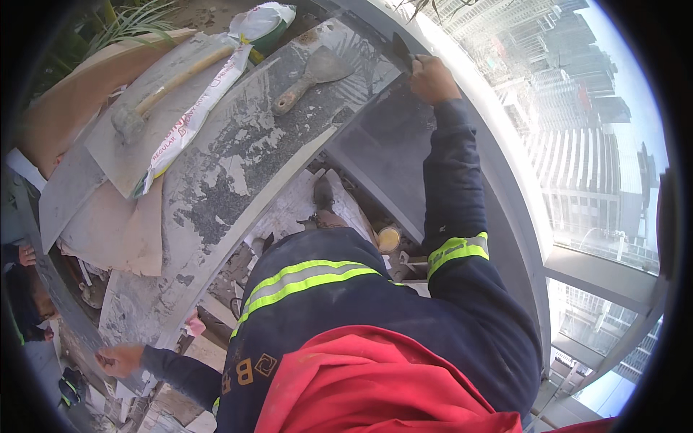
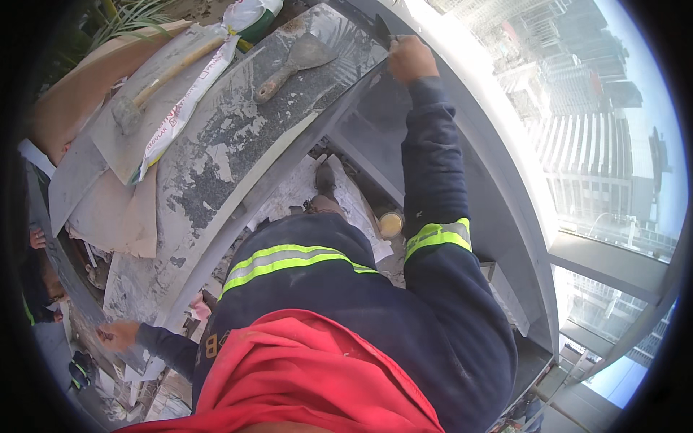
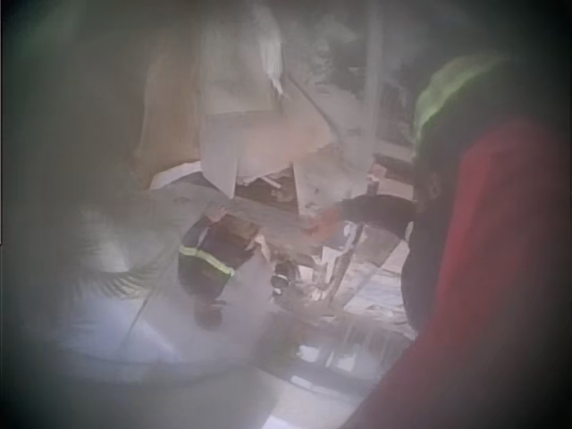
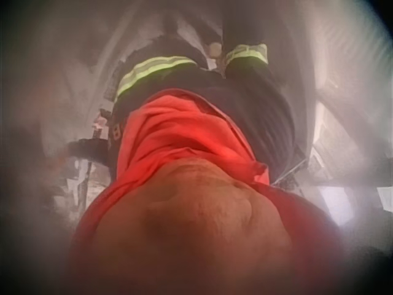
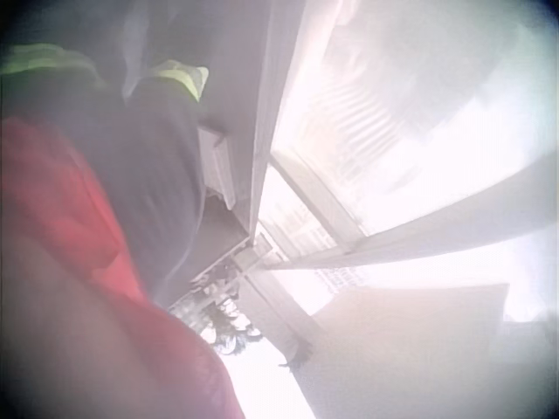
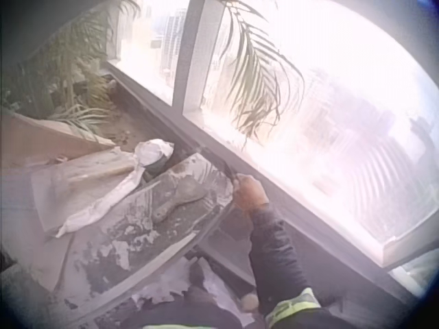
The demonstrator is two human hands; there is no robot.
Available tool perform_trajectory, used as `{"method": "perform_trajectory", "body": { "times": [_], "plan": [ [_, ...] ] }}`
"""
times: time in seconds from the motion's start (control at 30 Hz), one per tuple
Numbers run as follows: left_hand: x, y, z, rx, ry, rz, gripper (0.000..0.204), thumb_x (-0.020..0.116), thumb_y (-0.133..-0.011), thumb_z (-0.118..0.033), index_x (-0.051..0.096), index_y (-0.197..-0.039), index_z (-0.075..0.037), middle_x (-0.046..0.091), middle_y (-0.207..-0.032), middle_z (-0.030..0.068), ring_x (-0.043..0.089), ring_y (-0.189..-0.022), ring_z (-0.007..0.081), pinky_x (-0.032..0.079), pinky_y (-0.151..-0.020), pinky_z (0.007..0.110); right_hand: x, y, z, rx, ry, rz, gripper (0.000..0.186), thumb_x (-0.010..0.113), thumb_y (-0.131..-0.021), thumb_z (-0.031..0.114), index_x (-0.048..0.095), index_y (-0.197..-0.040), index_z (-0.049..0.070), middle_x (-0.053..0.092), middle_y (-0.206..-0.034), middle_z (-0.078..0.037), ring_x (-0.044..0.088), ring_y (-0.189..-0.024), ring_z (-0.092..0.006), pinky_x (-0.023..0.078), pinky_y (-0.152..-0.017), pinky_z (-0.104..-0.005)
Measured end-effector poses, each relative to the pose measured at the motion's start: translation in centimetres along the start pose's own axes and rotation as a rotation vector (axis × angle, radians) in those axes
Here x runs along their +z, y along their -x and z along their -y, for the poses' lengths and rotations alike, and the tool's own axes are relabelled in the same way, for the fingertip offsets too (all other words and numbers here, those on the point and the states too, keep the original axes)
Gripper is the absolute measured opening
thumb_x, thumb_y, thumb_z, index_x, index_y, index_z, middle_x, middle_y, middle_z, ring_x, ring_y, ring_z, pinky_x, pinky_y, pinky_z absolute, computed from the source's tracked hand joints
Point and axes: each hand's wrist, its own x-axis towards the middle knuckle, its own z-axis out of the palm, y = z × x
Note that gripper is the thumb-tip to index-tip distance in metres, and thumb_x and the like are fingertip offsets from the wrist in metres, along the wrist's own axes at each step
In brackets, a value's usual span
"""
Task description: The person scoops mortar from a bucket and applies it to a curved concrete ledge using a trowel and a smaller finishing tool. They repeatedly smooth and level the surface along the ledge's edge, working methodically along its length.
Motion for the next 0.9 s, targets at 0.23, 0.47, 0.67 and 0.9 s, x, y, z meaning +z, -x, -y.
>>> {"method": "perform_trajectory", "body": {
  "times": [0.23, 0.47, 0.67, 0.9],
  "plan": [
    [0.3, 1.2, 2.2, -0.107, 0.157, -0.057, 0.023, 0.072, -0.088, -0.015, 0.073, -0.1, 0.004, 0.073, -0.09, 0.0157, 0.071, -0.08, 0.0233, 0.057, -0.071, 0.036, -8.5, -0.1, -4.0, -0.078, 0.7, 0.388, 0.022, 0.059, -0.098, 0.025, 0.069, -0.111, 0.01, 0.073, -0.107, -0.005, 0.069, -0.102, -0.0271, 0.051, -0.091, -0.0427],
    [0.5, 1.3, 4.3, -0.014, 0.022, 0.034, 0.026, 0.073, -0.084, -0.022, 0.076, -0.082, 0.003, 0.074, -0.077, 0.0111, 0.071, -0.069, 0.0216, 0.055, -0.062, 0.034, -9.0, -7.3, -5.1, -0.612, 1.158, 0.469, 0.017, 0.057, -0.099, 0.018, 0.066, -0.114, 0.018, 0.073, -0.105, 0.001, 0.068, -0.1, -0.0213, 0.046, -0.09, -0.0401],
    [-2.7, 4.9, -0.4, -0.168, -0.127, 0.037, 0.025, 0.073, -0.085, -0.021, 0.076, -0.084, 0.004, 0.074, -0.076, 0.0124, 0.072, -0.068, 0.0218, 0.057, -0.062, 0.033, -7.1, -10.6, -4.9, -0.953, 1.228, 0.492, 0.018, 0.058, -0.096, 0.014, 0.069, -0.109, 0.02, 0.068, -0.098, 0.003, 0.062, -0.098, -0.0151, 0.043, -0.09, -0.0351],
    [-5.5, 9.1, -0.9, -0.182, -0.16, 0.053, 0.026, 0.07, -0.086, -0.017, 0.075, -0.094, 0.007, 0.073, -0.073, 0.0157, 0.071, -0.067, 0.0225, 0.057, -0.06, 0.033, -5.8, -13.4, -3.4, -1.099, 1.153, 0.492, 0.016, 0.06, -0.091, 0.01, 0.069, -0.103, 0.013, 0.064, -0.098, 0.003, 0.06, -0.095, -0.0149, 0.043, -0.089, -0.0337]
  ]
}}
